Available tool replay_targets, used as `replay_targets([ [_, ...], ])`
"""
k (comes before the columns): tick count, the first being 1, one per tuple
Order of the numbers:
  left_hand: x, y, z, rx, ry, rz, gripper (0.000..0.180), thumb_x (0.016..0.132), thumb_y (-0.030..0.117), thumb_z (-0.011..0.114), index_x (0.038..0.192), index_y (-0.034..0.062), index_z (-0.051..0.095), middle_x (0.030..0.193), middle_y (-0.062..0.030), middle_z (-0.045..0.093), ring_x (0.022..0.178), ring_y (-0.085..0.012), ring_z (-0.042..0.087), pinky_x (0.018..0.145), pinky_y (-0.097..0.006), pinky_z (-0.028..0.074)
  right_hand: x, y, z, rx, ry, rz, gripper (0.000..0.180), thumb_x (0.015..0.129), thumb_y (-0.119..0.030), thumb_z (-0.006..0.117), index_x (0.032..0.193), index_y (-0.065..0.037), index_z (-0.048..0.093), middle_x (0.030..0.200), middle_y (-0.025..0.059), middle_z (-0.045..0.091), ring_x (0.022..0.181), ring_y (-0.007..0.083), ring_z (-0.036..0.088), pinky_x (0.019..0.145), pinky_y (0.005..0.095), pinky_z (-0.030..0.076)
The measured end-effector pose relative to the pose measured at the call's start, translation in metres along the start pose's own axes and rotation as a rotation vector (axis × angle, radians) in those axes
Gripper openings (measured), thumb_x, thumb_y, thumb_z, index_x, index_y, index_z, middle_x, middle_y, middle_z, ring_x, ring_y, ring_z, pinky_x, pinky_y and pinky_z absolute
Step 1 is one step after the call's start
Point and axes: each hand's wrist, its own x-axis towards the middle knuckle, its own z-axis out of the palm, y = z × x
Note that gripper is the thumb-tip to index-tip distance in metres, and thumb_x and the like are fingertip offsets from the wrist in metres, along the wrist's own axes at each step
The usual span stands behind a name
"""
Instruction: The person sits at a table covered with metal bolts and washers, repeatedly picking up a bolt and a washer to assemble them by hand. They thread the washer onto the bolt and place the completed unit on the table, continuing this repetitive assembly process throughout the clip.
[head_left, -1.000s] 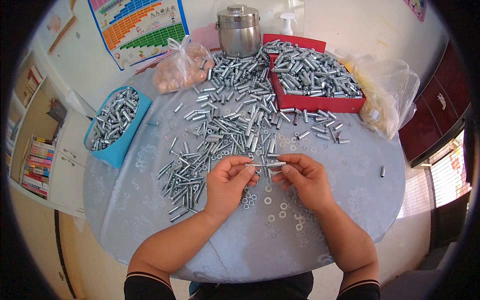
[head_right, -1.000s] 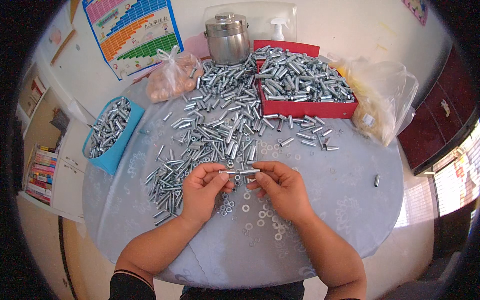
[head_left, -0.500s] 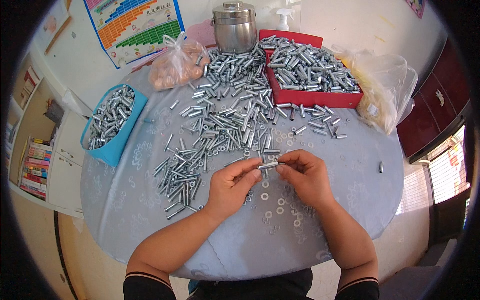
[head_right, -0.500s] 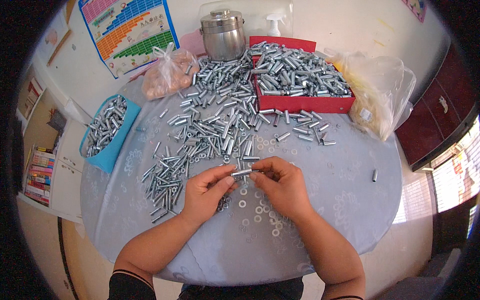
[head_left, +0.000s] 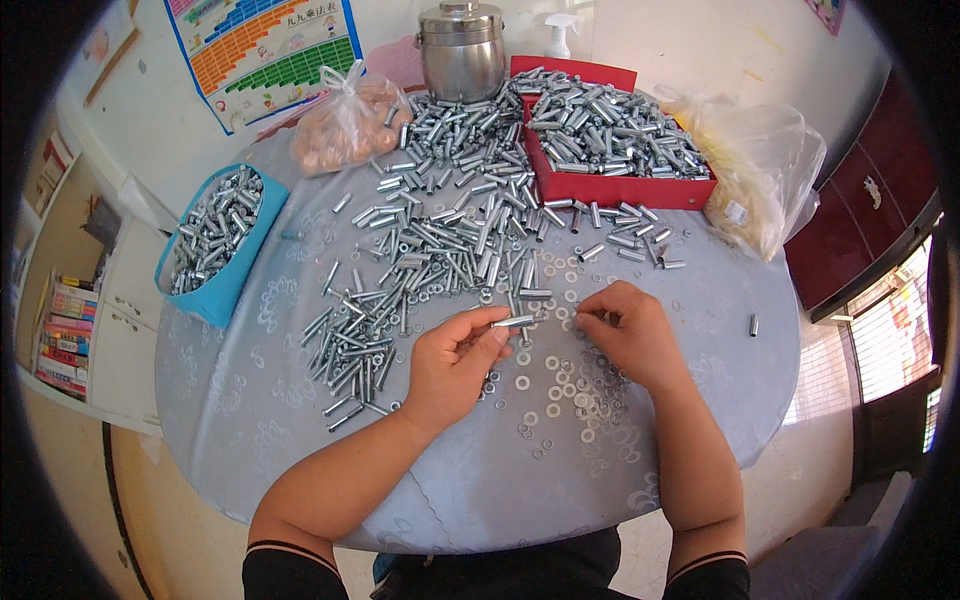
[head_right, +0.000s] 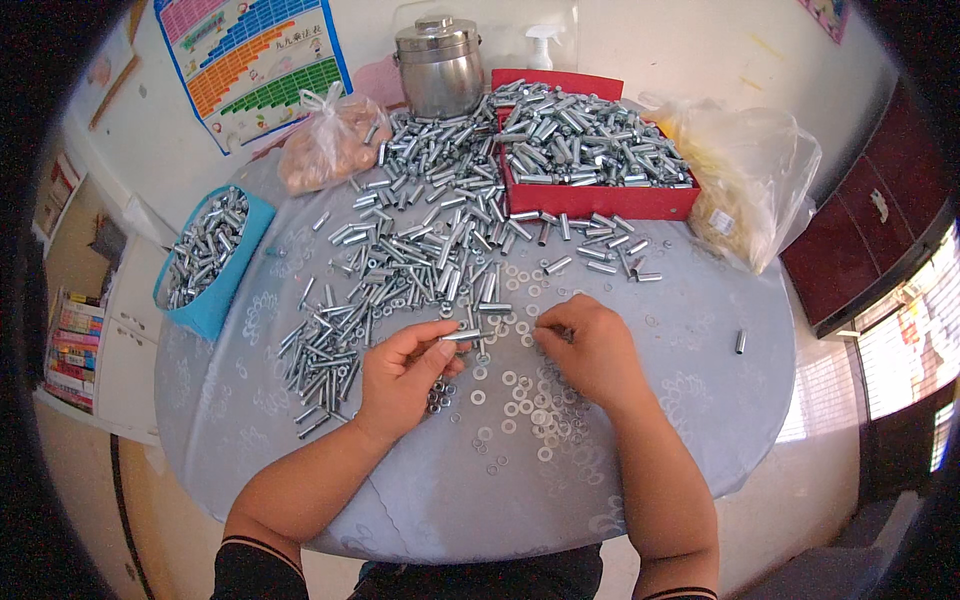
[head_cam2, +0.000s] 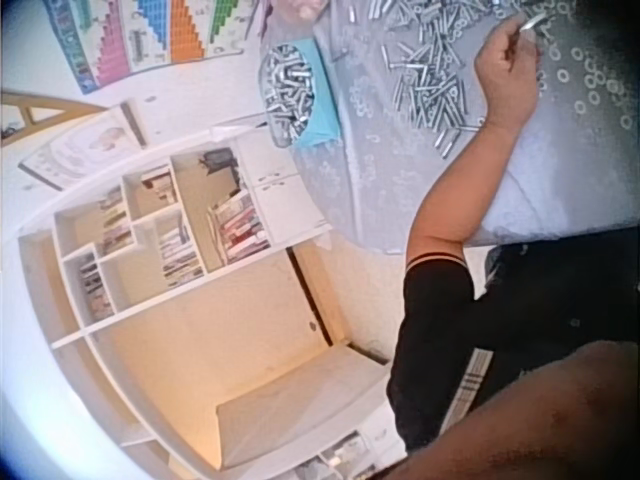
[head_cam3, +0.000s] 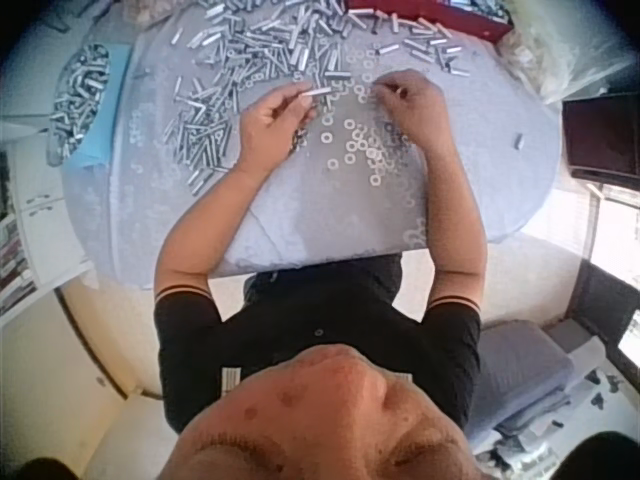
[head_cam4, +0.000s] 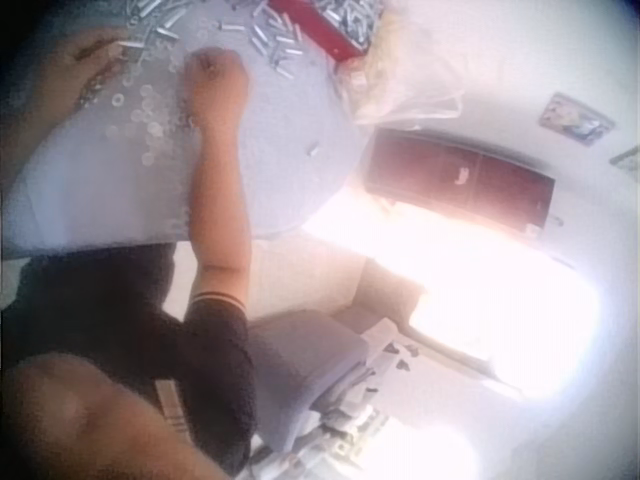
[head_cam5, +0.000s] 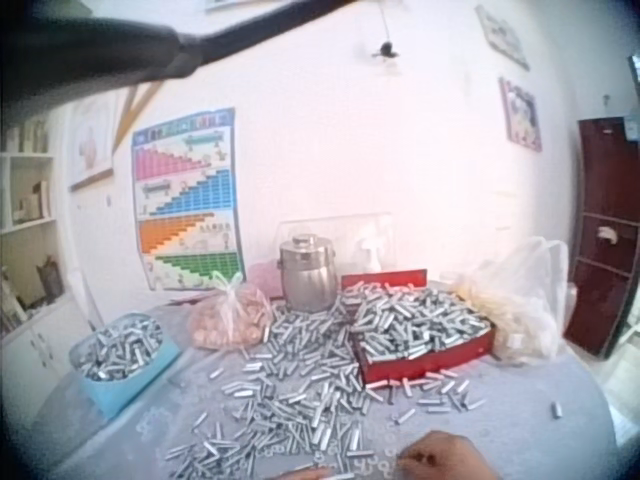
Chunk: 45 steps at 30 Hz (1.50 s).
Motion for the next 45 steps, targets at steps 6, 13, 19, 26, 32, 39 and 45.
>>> replay_targets([
  [6, 0.000, 0.000, 0.000, -0.032, 0.005, -0.008, 0.026, 0.094, 0.006, 0.058, 0.119, -0.0004, 0.060, 0.100, -0.0088, 0.069, 0.081, -0.0096, 0.063, 0.073, -0.023, 0.052, -0.006, -0.002, 0.007, -0.138, -0.086, -0.101, 0.016, 0.077, -0.016, 0.071, 0.091, -0.006, 0.071, 0.088, 0.0119, 0.064, 0.083, 0.0297, 0.063, 0.074, 0.0380, 0.050],
  [13, 0.000, 0.001, 0.000, -0.012, 0.007, -0.010, 0.026, 0.094, 0.006, 0.058, 0.119, -0.0006, 0.060, 0.100, -0.0087, 0.069, 0.080, -0.0096, 0.063, 0.073, -0.023, 0.052, -0.006, -0.002, 0.009, -0.115, -0.121, -0.051, 0.017, 0.078, -0.014, 0.071, 0.092, -0.005, 0.068, 0.090, 0.0125, 0.063, 0.086, 0.0307, 0.062, 0.076, 0.0384, 0.050],
  [19, 0.001, 0.001, 0.000, -0.015, 0.013, -0.016, 0.025, 0.094, 0.006, 0.058, 0.118, -0.0007, 0.060, 0.100, -0.0082, 0.069, 0.080, -0.0095, 0.063, 0.073, -0.023, 0.052, -0.005, -0.003, 0.013, -0.019, -0.111, 0.000, 0.015, 0.079, -0.010, 0.070, 0.092, -0.004, 0.065, 0.090, 0.0122, 0.064, 0.081, 0.0265, 0.063, 0.072, 0.0357, 0.050],
  [26, 0.000, 0.000, 0.000, -0.017, 0.020, -0.023, 0.025, 0.093, 0.006, 0.059, 0.118, 0.0004, 0.061, 0.100, -0.0074, 0.069, 0.080, -0.0096, 0.064, 0.072, -0.023, 0.052, -0.010, -0.021, 0.026, 0.528, -0.043, 0.115, 0.010, 0.084, -0.004, 0.068, 0.091, 0.000, 0.062, 0.084, 0.0018, 0.064, 0.072, 0.0055, 0.057, 0.063, 0.0222, 0.047],
  [32, 0.000, 0.000, 0.000, -0.014, 0.017, -0.030, 0.025, 0.093, 0.005, 0.059, 0.117, 0.0003, 0.061, 0.099, -0.0070, 0.069, 0.080, -0.0096, 0.064, 0.071, -0.022, 0.052, -0.011, -0.018, 0.034, 0.584, -0.067, 0.055, 0.011, 0.081, -0.003, 0.070, 0.089, -0.001, 0.063, 0.080, 0.0007, 0.064, 0.072, 0.0064, 0.058, 0.066, 0.0225, 0.048],
  [39, 0.000, 0.002, -0.001, 0.011, -0.017, -0.039, 0.025, 0.094, 0.006, 0.058, 0.118, -0.0001, 0.061, 0.100, -0.0074, 0.069, 0.082, -0.0100, 0.065, 0.072, -0.023, 0.052, -0.011, -0.024, 0.026, 0.520, -0.107, 0.051, 0.012, 0.080, -0.004, 0.072, 0.087, -0.001, 0.063, 0.080, 0.0010, 0.064, 0.073, 0.0070, 0.058, 0.067, 0.0237, 0.048],
  [45, 0.001, 0.000, 0.000, -0.016, -0.042, -0.030, 0.025, 0.094, 0.005, 0.057, 0.118, -0.0005, 0.060, 0.102, -0.0079, 0.068, 0.083, -0.0103, 0.065, 0.073, -0.023, 0.052, -0.013, -0.023, 0.030, 0.601, -0.028, 0.021, 0.014, 0.080, -0.005, 0.073, 0.090, -0.001, 0.064, 0.083, 0.0032, 0.066, 0.074, 0.0091, 0.059, 0.069, 0.0251, 0.049],
])
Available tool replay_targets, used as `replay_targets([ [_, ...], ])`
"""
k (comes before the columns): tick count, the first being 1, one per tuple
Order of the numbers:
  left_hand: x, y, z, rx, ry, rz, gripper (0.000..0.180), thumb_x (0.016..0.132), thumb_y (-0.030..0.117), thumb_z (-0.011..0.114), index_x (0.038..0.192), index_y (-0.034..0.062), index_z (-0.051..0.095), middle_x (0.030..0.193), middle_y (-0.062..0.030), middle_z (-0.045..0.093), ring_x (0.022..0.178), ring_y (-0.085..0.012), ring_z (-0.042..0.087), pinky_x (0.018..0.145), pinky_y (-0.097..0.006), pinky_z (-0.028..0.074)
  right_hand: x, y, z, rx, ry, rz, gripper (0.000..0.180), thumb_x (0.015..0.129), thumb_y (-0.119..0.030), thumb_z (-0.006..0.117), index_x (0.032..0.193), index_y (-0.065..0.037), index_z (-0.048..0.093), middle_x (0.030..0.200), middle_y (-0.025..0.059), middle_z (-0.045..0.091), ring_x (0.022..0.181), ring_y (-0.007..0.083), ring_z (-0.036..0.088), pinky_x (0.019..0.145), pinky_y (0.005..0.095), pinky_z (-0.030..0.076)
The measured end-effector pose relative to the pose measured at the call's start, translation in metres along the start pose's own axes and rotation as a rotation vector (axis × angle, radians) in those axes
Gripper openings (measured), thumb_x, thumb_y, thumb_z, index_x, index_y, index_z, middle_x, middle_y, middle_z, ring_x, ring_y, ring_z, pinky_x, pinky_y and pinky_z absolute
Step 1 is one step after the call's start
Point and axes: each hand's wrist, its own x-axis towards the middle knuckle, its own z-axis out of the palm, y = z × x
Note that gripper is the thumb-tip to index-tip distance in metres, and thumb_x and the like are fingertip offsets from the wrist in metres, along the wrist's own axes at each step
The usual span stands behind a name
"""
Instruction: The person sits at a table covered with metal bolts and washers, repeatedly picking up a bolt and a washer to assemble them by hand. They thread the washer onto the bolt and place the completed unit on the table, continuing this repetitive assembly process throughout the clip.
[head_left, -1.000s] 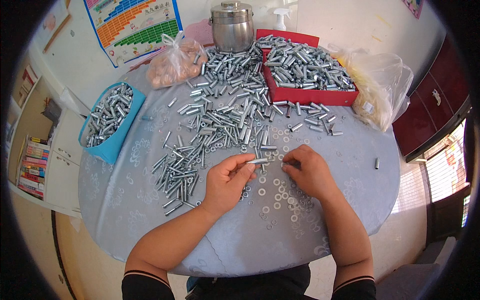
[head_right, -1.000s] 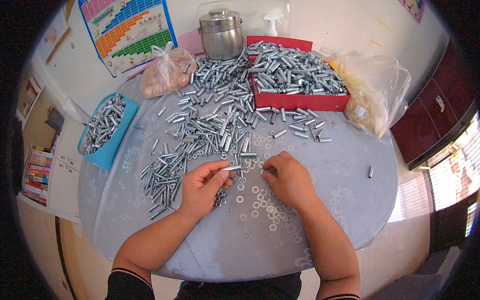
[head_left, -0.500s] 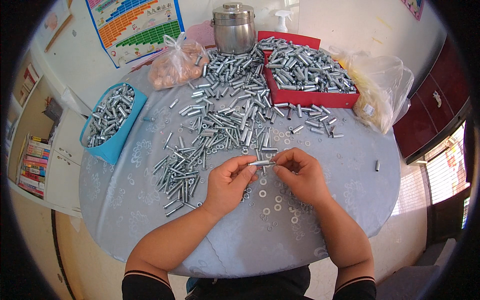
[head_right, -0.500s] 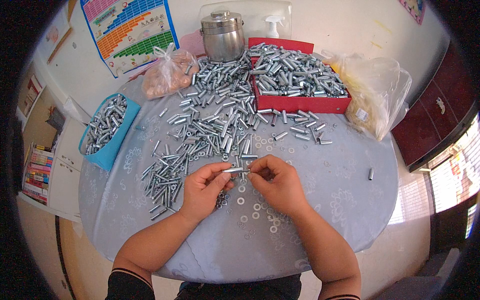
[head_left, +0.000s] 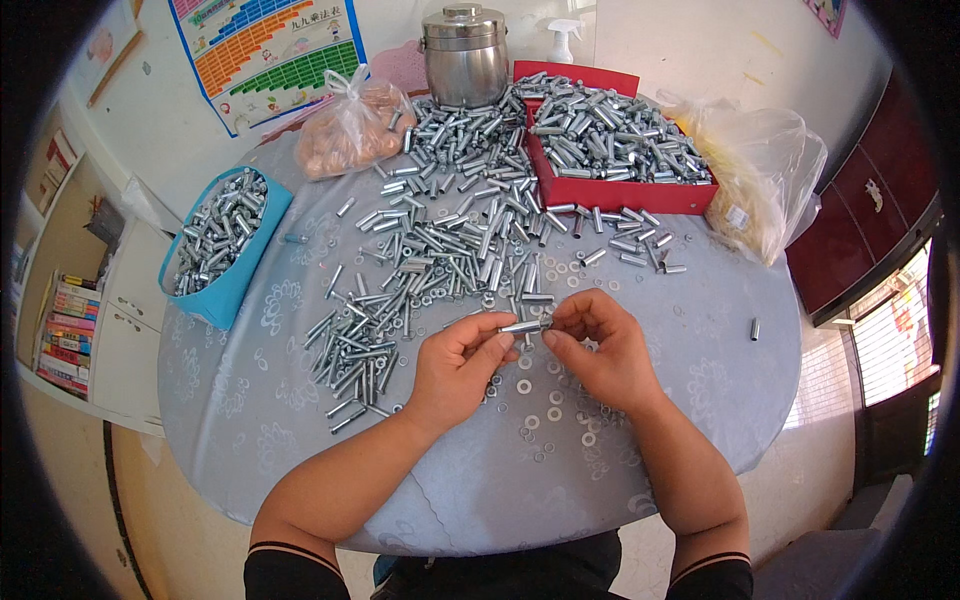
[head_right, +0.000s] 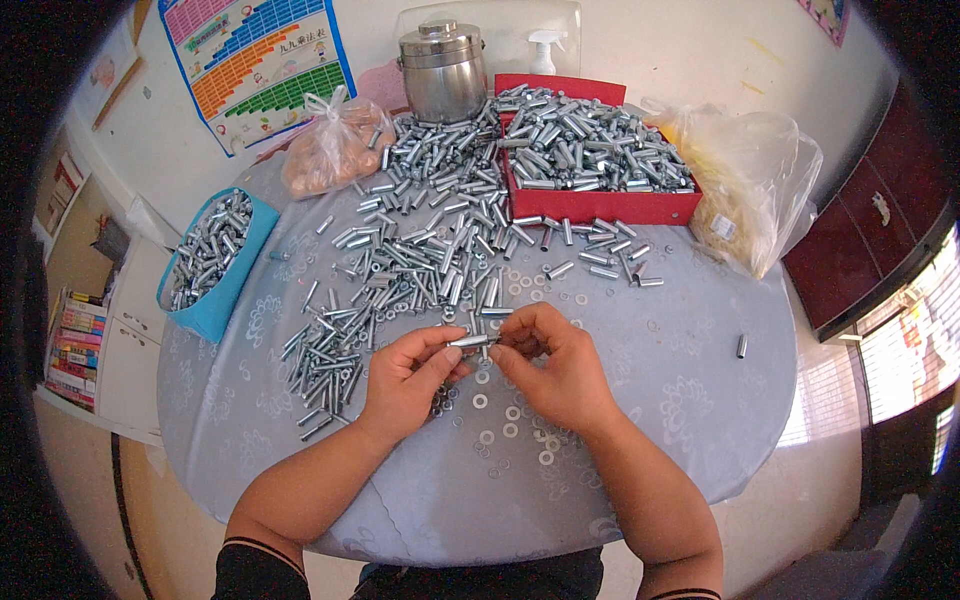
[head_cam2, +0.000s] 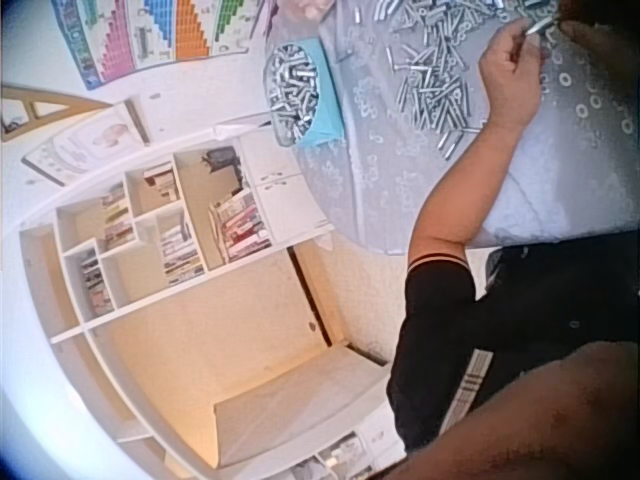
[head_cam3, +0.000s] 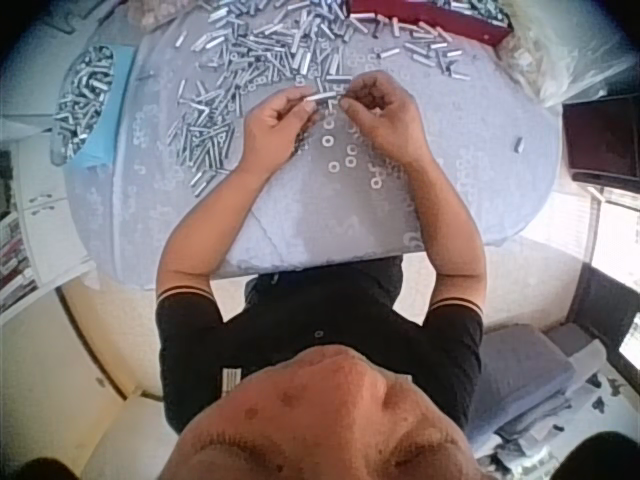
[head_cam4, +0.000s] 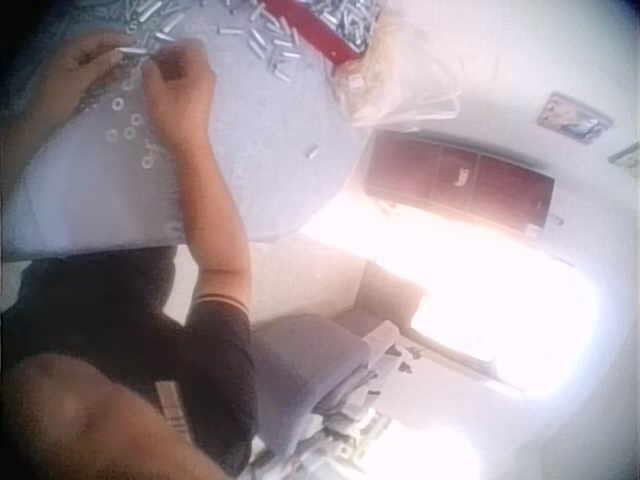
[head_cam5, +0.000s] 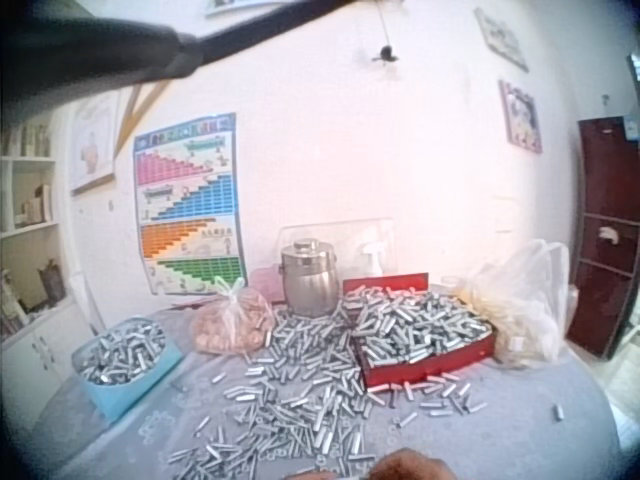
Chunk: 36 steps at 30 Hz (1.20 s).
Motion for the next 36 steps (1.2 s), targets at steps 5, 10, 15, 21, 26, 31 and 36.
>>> replay_targets([
  [5, 0.000, 0.000, -0.002, 0.029, -0.010, 0.006, 0.024, 0.095, 0.004, 0.056, 0.117, -0.0008, 0.060, 0.103, -0.0081, 0.068, 0.084, -0.0109, 0.065, 0.074, -0.024, 0.053, 0.000, -0.001, -0.001, -0.076, -0.011, 0.012, 0.021, 0.080, -0.004, 0.073, 0.100, -0.001, 0.067, 0.085, 0.0045, 0.066, 0.075, 0.0106, 0.061, 0.070, 0.0258, 0.050],
  [10, 0.000, -0.001, -0.003, 0.013, -0.041, 0.014, 0.023, 0.095, 0.005, 0.056, 0.117, -0.0012, 0.060, 0.102, -0.0080, 0.068, 0.084, -0.0112, 0.065, 0.074, -0.024, 0.053, 0.003, -0.005, -0.005, -0.136, -0.077, -0.113, 0.024, 0.080, -0.005, 0.073, 0.103, -0.001, 0.068, 0.087, 0.0053, 0.067, 0.075, 0.0104, 0.060, 0.069, 0.0255, 0.050],
  [15, 0.000, -0.002, -0.003, -0.001, -0.044, 0.010, 0.023, 0.095, 0.005, 0.055, 0.117, -0.0010, 0.059, 0.100, -0.0081, 0.068, 0.083, -0.0116, 0.065, 0.074, -0.024, 0.053, -0.001, -0.005, -0.003, -0.025, -0.086, 0.108, 0.023, 0.080, -0.006, 0.074, 0.102, 0.000, 0.069, 0.083, 0.0052, 0.067, 0.070, 0.0100, 0.058, 0.066, 0.0250, 0.049],
  [21, 0.000, 0.000, -0.004, 0.006, -0.038, 0.027, 0.023, 0.096, 0.006, 0.055, 0.118, -0.0004, 0.058, 0.102, -0.0085, 0.068, 0.082, -0.0114, 0.065, 0.073, -0.025, 0.052, 0.002, -0.018, -0.022, -0.401, -0.178, 0.036, 0.020, 0.079, -0.013, 0.072, 0.096, -0.004, 0.069, 0.082, 0.0078, 0.067, 0.071, 0.0179, 0.061, 0.067, 0.0303, 0.050],
  [26, 0.000, 0.001, -0.003, -0.016, -0.046, 0.033, 0.024, 0.096, 0.007, 0.055, 0.118, -0.0002, 0.058, 0.104, -0.0087, 0.069, 0.082, -0.0110, 0.064, 0.073, -0.024, 0.052, 0.001, -0.021, -0.041, -0.735, -0.477, -0.169, 0.014, 0.075, -0.013, 0.068, 0.088, -0.008, 0.069, 0.083, 0.0105, 0.064, 0.081, 0.0317, 0.062, 0.072, 0.0399, 0.050],
  [31, 0.000, 0.002, -0.002, 0.025, -0.037, 0.012, 0.024, 0.096, 0.008, 0.055, 0.118, 0.0003, 0.058, 0.105, -0.0089, 0.069, 0.082, -0.0108, 0.064, 0.073, -0.024, 0.052, 0.002, -0.008, -0.039, -0.697, -0.449, -0.208, 0.012, 0.076, -0.012, 0.067, 0.087, -0.007, 0.068, 0.083, 0.0102, 0.063, 0.080, 0.0302, 0.062, 0.070, 0.0391, 0.050],
  [36, 0.000, 0.001, -0.003, 0.008, -0.038, 0.014, 0.024, 0.096, 0.007, 0.055, 0.119, 0.0007, 0.058, 0.105, -0.0089, 0.069, 0.083, -0.0106, 0.064, 0.074, -0.024, 0.052, 0.001, -0.017, -0.022, -0.304, -0.131, 0.028, 0.009, 0.081, -0.005, 0.068, 0.089, -0.002, 0.065, 0.080, 0.0056, 0.064, 0.069, 0.0161, 0.061, 0.062, 0.0286, 0.048],
])
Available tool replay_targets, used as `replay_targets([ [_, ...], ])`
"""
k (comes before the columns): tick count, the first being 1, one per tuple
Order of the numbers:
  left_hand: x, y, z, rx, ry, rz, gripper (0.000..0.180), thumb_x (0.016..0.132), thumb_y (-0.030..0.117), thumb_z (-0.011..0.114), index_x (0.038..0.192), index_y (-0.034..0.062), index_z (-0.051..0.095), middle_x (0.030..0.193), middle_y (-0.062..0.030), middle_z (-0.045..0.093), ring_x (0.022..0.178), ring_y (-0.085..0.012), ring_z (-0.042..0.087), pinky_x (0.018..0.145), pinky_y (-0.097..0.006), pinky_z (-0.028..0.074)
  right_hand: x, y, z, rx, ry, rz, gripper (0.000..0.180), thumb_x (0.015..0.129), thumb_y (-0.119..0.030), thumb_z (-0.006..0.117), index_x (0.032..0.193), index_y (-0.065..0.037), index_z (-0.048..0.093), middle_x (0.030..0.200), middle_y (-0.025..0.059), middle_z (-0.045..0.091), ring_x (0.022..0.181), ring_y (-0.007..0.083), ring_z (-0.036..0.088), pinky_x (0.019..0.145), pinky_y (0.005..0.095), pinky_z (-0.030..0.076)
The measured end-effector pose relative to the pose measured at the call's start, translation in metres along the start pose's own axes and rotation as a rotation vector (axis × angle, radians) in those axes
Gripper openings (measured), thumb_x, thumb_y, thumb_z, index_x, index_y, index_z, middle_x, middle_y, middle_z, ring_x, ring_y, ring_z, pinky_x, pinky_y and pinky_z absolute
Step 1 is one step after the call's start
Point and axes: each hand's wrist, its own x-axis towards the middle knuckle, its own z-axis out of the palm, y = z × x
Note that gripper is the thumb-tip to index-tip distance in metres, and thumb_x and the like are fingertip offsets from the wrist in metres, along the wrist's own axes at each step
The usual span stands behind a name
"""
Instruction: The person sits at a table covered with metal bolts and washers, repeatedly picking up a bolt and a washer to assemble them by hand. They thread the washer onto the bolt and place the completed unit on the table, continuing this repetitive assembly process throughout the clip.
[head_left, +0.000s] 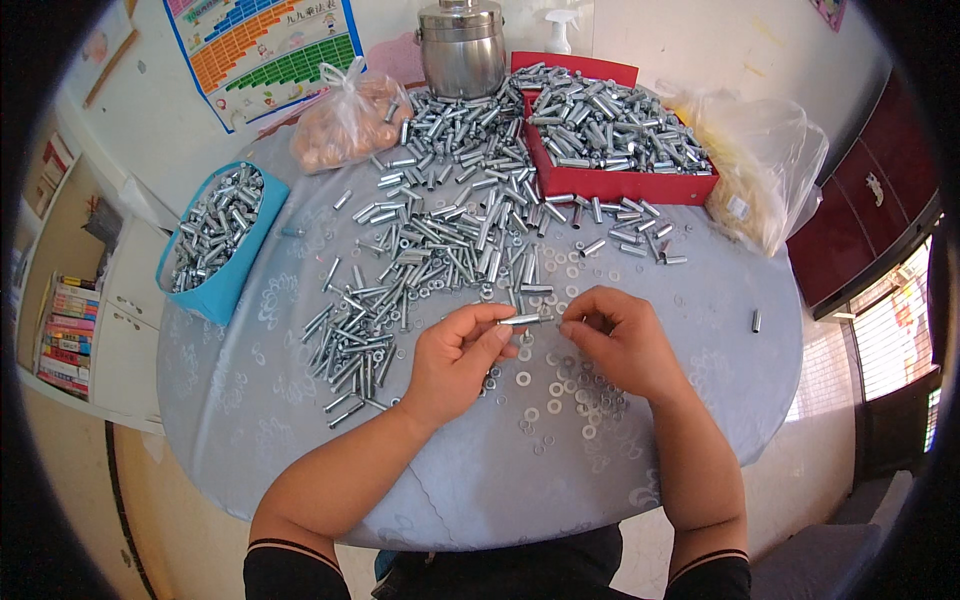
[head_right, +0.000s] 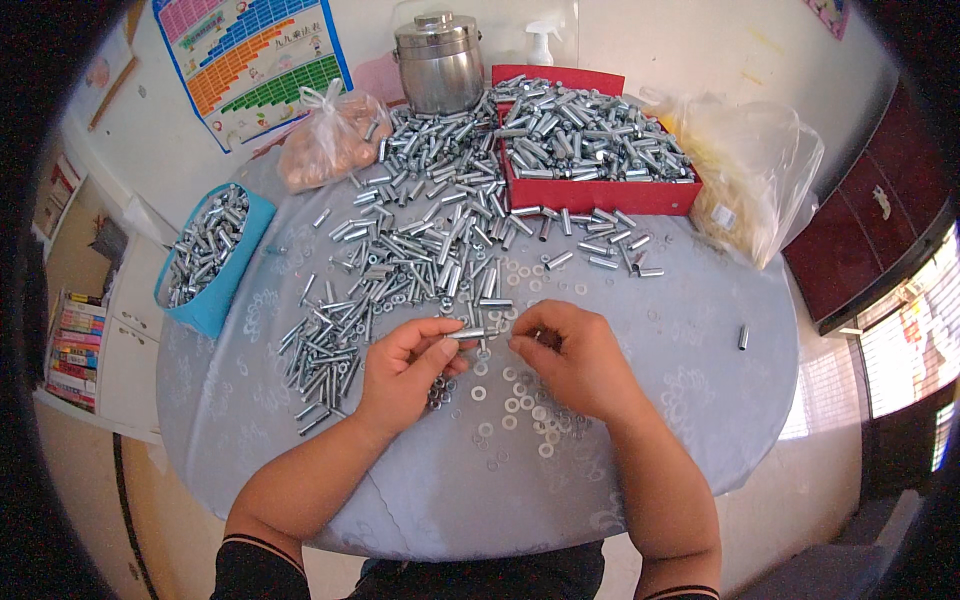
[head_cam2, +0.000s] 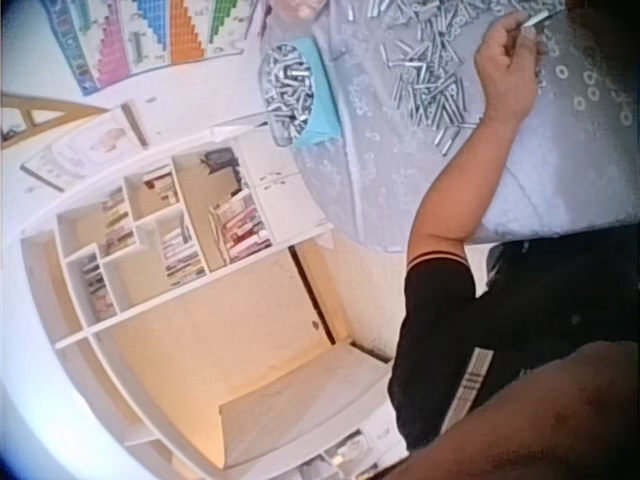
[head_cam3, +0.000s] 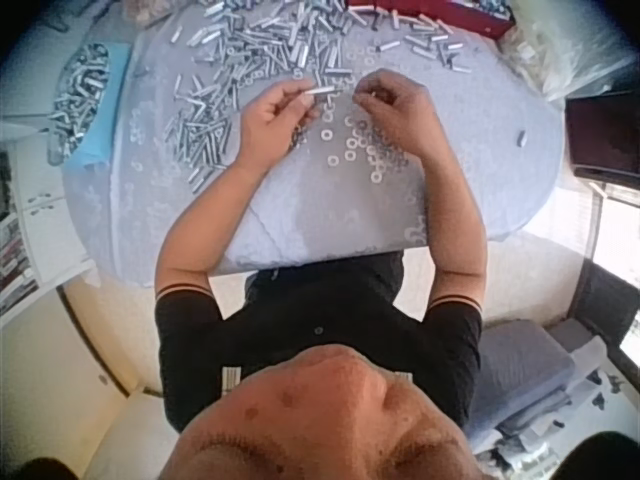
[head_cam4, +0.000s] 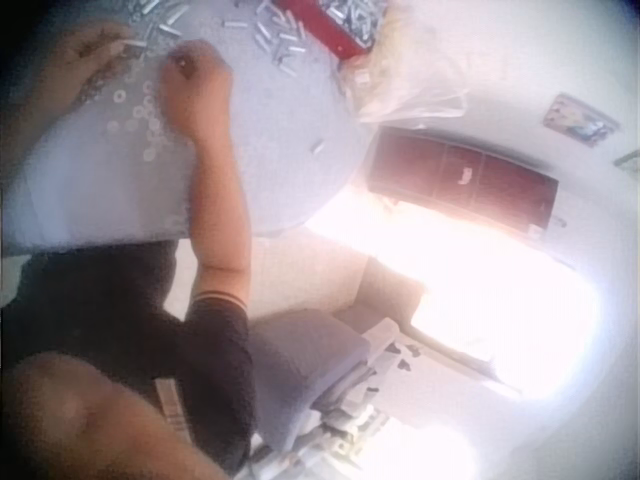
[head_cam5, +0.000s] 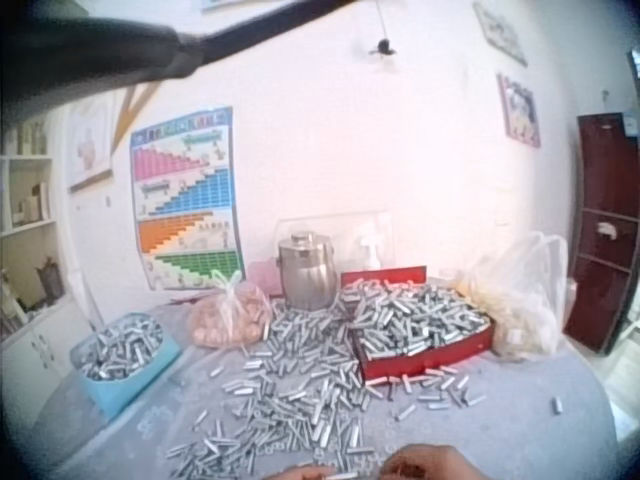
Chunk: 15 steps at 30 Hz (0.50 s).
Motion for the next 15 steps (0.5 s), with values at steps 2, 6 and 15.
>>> replay_targets([
  [2, 0.000, 0.000, 0.001, -0.006, 0.000, 0.012, 0.024, 0.096, 0.007, 0.055, 0.118, 0.0007, 0.058, 0.105, -0.0088, 0.069, 0.083, -0.0105, 0.064, 0.073, -0.024, 0.052, 0.001, 0.003, 0.006, 0.197, 0.104, 0.119, 0.008, 0.083, -0.004, 0.068, 0.090, -0.001, 0.064, 0.079, 0.0025, 0.064, 0.067, 0.0089, 0.058, 0.060, 0.0239, 0.046],
  [6, 0.001, 0.000, 0.002, -0.018, -0.003, -0.005, 0.023, 0.096, 0.007, 0.055, 0.118, 0.0004, 0.059, 0.105, -0.0086, 0.069, 0.082, -0.0103, 0.064, 0.073, -0.023, 0.051, 0.003, 0.007, 0.015, 0.353, 0.093, 0.094, 0.009, 0.085, -0.005, 0.069, 0.092, 0.000, 0.064, 0.078, -0.0007, 0.063, 0.069, 0.0049, 0.057, 0.061, 0.0213, 0.046],
  [15, 0.000, 0.002, 0.003, -0.008, 0.010, 0.002, 0.023, 0.096, 0.006, 0.055, 0.117, -0.0003, 0.059, 0.103, -0.0081, 0.069, 0.080, -0.0096, 0.064, 0.072, -0.023, 0.051, 0.002, 0.006, 0.019, 0.425, 0.078, 0.111, 0.013, 0.083, -0.002, 0.071, 0.093, 0.000, 0.065, 0.083, -0.0004, 0.065, 0.073, 0.0053, 0.058, 0.066, 0.0210, 0.048],
])
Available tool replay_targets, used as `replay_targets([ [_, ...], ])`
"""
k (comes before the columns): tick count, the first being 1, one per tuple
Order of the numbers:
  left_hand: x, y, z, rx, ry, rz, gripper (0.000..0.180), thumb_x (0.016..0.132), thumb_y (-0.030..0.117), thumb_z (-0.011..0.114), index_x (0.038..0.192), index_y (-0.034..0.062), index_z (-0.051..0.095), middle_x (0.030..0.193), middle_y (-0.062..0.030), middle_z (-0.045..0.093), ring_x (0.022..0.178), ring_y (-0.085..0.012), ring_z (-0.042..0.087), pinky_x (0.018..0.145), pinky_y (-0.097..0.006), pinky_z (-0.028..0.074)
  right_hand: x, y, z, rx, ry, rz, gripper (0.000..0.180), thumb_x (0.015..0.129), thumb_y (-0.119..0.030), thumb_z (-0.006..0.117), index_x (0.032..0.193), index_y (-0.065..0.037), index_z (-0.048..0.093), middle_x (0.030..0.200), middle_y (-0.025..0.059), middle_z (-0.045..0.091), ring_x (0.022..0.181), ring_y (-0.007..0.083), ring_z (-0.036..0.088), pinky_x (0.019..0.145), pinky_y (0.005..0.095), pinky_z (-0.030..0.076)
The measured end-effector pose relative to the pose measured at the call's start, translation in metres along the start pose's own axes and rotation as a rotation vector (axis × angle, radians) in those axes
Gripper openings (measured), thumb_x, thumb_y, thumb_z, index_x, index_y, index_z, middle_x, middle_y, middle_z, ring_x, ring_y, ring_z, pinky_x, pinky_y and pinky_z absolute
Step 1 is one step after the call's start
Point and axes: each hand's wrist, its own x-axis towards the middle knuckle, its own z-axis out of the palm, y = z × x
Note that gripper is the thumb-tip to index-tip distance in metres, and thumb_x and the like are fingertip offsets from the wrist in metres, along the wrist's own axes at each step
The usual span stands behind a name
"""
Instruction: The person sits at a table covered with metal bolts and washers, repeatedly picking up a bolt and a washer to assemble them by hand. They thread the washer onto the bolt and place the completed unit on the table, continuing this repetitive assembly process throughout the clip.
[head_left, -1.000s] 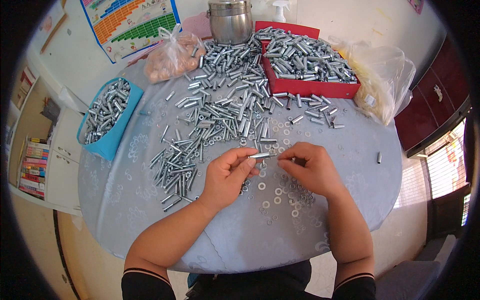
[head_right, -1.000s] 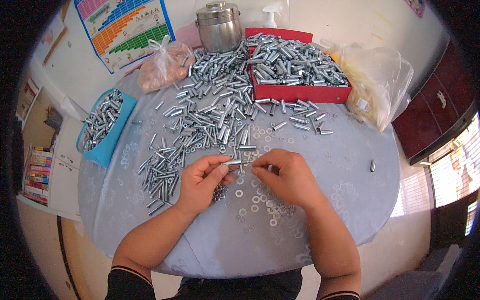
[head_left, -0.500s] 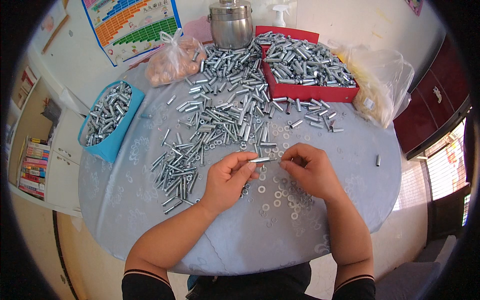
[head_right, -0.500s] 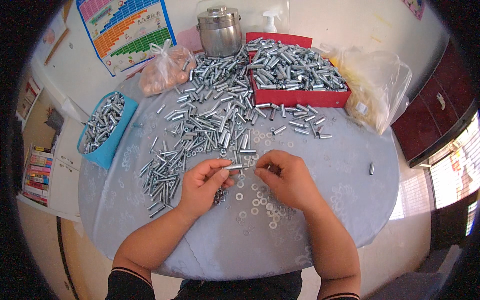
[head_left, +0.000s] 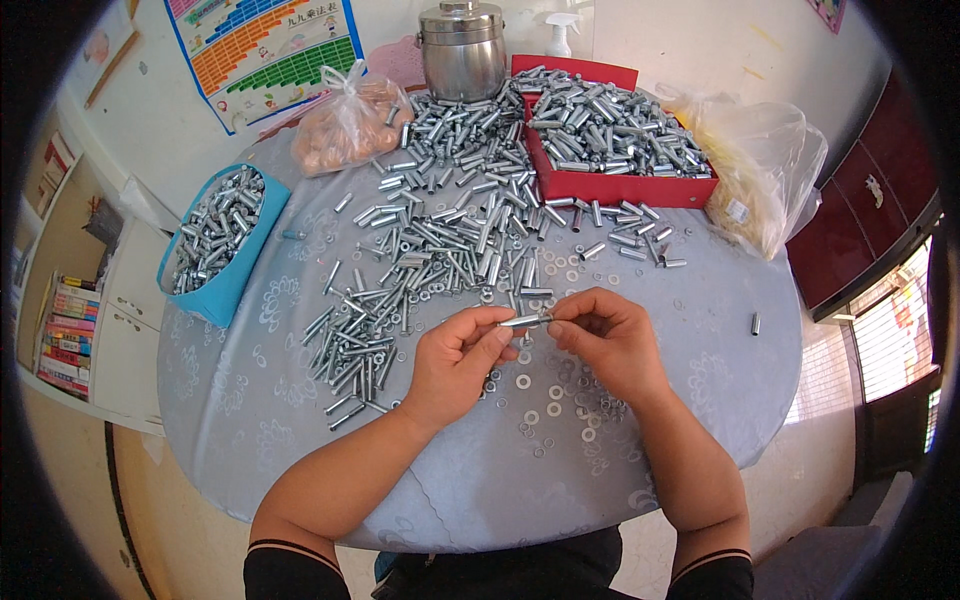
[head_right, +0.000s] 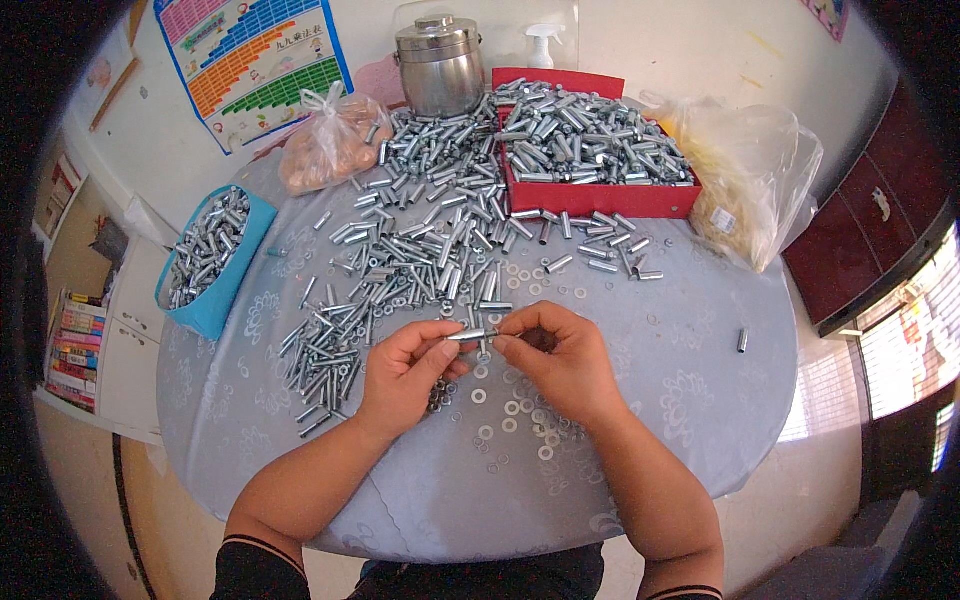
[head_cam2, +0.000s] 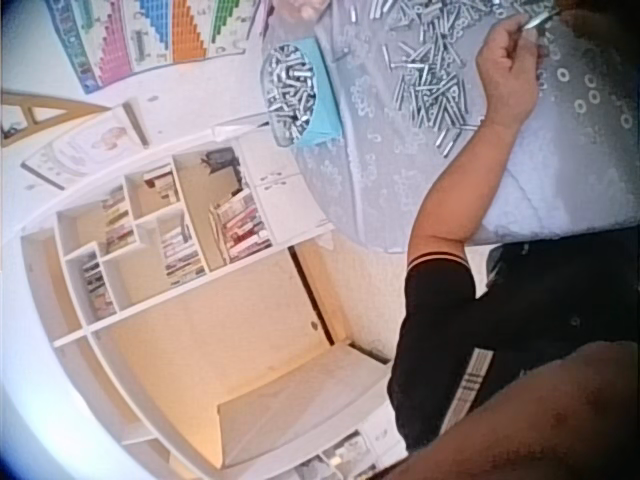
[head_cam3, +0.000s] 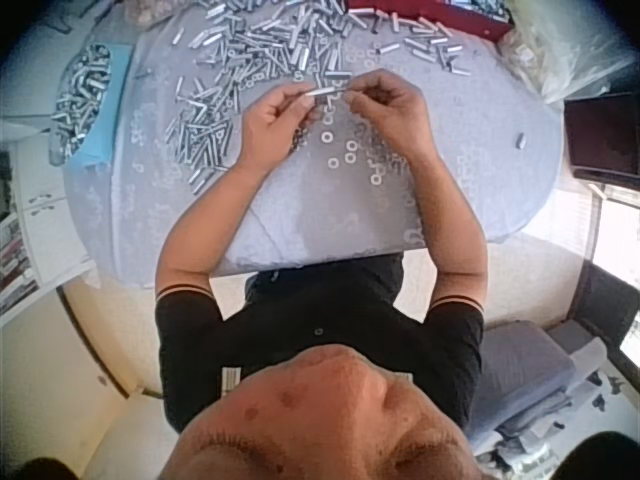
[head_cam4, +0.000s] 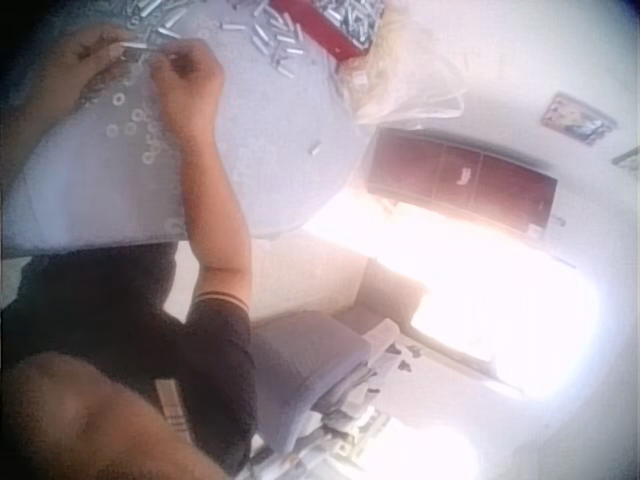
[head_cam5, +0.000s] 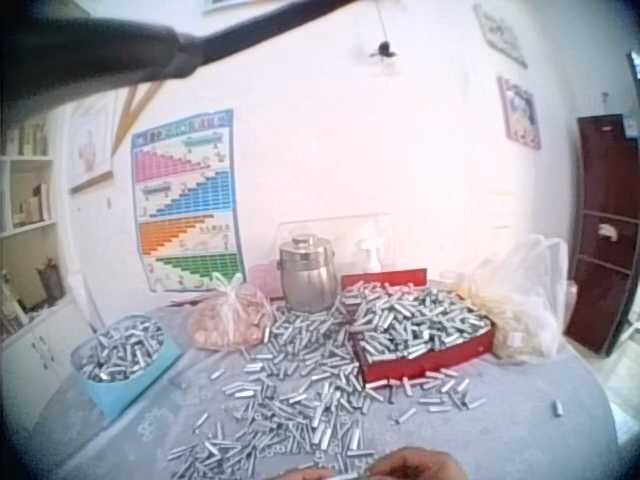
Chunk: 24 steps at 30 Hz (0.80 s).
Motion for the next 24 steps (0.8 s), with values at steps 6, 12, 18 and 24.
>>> replay_targets([
  [6, 0.001, -0.002, 0.000, -0.002, -0.007, 0.004, 0.023, 0.096, 0.006, 0.055, 0.117, -0.0006, 0.059, 0.103, -0.0086, 0.069, 0.081, -0.0100, 0.064, 0.072, -0.023, 0.052, 0.000, 0.001, 0.000, -0.014, 0.004, -0.019, 0.015, 0.082, -0.002, 0.072, 0.095, -0.001, 0.065, 0.084, -0.0003, 0.064, 0.075, 0.0055, 0.058, 0.067, 0.0213, 0.048],
  [12, 0.000, -0.001, 0.000, -0.011, -0.008, -0.012, 0.022, 0.096, 0.007, 0.055, 0.116, -0.0010, 0.059, 0.101, -0.0079, 0.068, 0.082, -0.0107, 0.064, 0.073, -0.024, 0.052, 0.001, 0.005, -0.002, -0.061, -0.018, -0.048, 0.017, 0.083, -0.005, 0.071, 0.097, 0.000, 0.065, 0.086, 0.0005, 0.064, 0.074, 0.0057, 0.056, 0.066, 0.0214, 0.046],
  [18, 0.000, -0.002, -0.002, 0.014, -0.017, -0.008, 0.022, 0.096, 0.007, 0.055, 0.116, -0.0011, 0.059, 0.100, -0.0077, 0.068, 0.083, -0.0110, 0.065, 0.073, -0.025, 0.053, 0.001, 0.006, 0.003, -0.070, -0.020, -0.061, 0.016, 0.085, -0.007, 0.069, 0.100, -0.001, 0.066, 0.087, 0.0006, 0.064, 0.072, 0.0059, 0.056, 0.065, 0.0213, 0.046],
  [24, -0.001, -0.003, -0.001, -0.022, 0.025, 0.023, 0.023, 0.095, 0.007, 0.055, 0.117, -0.0002, 0.058, 0.101, -0.0102, 0.069, 0.079, -0.0105, 0.064, 0.071, -0.024, 0.053, 0.007, -0.002, -0.007, 0.044, 0.260, -0.095, 0.016, 0.089, -0.007, 0.065, 0.103, 0.000, 0.066, 0.086, 0.0012, 0.065, 0.071, 0.0063, 0.057, 0.064, 0.0219, 0.048],
])
